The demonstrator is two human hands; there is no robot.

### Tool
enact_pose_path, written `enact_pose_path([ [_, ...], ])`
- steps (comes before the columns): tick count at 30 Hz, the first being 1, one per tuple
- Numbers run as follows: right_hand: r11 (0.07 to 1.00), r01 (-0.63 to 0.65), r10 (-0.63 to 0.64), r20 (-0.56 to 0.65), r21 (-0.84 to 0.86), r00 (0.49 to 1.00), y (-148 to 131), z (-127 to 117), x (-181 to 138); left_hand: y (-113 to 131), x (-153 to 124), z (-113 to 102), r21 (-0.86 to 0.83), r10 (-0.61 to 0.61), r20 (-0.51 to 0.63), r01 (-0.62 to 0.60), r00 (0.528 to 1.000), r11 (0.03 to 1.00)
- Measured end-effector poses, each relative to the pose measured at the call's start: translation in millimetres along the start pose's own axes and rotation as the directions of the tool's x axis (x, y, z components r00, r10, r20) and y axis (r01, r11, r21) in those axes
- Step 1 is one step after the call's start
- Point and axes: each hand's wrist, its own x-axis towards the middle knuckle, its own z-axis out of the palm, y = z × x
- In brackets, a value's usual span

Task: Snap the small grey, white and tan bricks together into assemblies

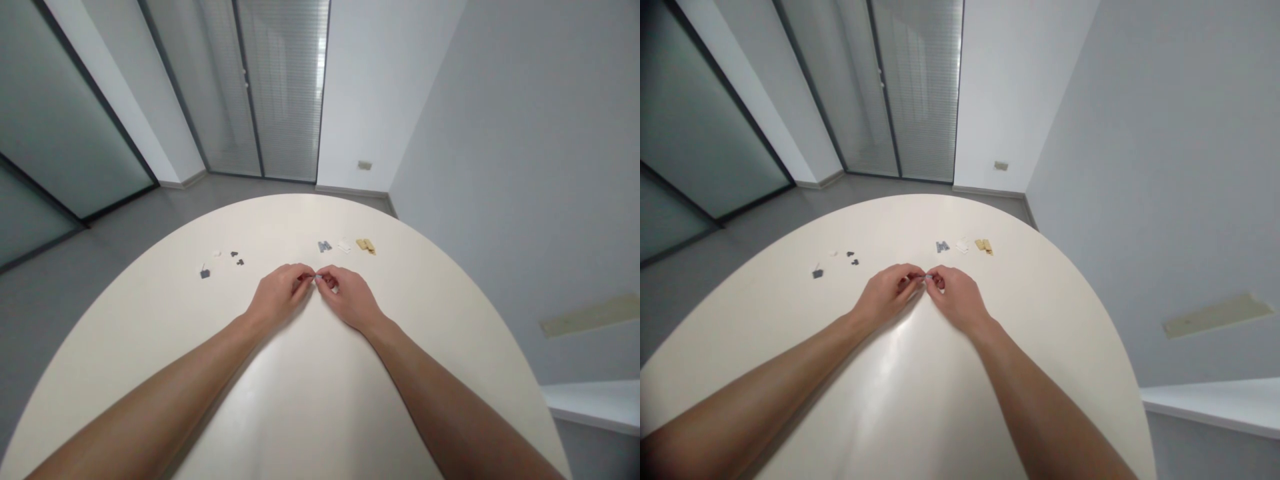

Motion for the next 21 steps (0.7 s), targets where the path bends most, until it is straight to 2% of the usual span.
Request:
enact_pose_path([
  [21,1.0,0.004,-0.004,0.006,0.009,1.0,-0.6,-0.5,0.1,3.2,0.0,-1.5,0.01,-0.022,-0.002,0.022,1.0,1.0],
])
